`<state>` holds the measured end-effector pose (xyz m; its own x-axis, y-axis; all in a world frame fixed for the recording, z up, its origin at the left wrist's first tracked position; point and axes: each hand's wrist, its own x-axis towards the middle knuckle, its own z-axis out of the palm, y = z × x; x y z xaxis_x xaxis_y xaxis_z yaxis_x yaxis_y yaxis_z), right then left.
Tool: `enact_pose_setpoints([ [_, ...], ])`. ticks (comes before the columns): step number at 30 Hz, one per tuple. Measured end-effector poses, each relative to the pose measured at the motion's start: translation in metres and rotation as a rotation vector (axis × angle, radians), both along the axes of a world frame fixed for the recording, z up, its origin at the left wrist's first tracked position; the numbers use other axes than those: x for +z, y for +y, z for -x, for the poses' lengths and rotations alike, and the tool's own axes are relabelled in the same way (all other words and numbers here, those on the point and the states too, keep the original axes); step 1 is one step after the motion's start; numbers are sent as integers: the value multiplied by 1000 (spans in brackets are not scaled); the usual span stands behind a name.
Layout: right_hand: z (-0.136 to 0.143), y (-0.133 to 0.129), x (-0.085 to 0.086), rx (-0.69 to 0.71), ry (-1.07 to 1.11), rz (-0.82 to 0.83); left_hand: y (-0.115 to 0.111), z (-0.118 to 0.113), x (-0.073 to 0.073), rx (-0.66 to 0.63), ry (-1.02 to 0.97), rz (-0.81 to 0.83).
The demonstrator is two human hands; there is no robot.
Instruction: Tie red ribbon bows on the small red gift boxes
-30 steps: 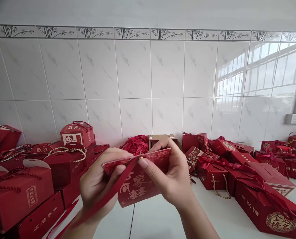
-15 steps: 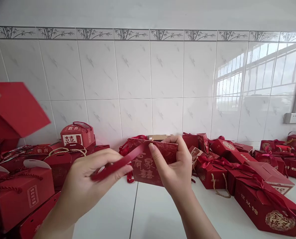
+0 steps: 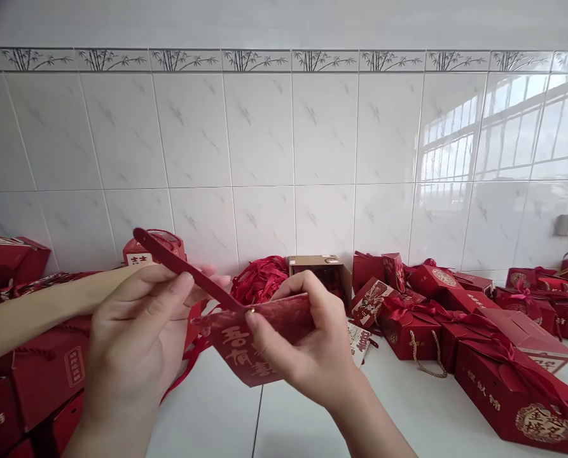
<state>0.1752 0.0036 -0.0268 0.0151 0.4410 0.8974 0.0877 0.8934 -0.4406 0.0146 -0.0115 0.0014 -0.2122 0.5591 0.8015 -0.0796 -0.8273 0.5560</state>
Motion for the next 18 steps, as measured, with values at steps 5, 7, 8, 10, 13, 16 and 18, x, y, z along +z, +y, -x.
enact_pose_setpoints([
  [5, -1, -1, 0, 49, -135, -161, -7, 0, 3, 27, 6, 36],
  [7, -3, 0, -1, 44, -166, -195, -9, 3, 5, 129, 145, -10],
  [8, -4, 1, -1, 42, -182, -211, -9, 5, 5, 165, 242, -27],
  [10, -6, 2, 0, 45, -203, -237, -9, 11, 4, 178, 425, -42],
  [13, -7, 2, 1, 64, -209, -250, -4, 16, 0, 159, 529, -70],
  [16, -7, 0, 1, 81, -220, -249, 2, 16, -2, 197, 522, -179],
  [18, -7, -1, 1, 81, -234, -247, 5, 15, -2, 222, 497, -233],
])
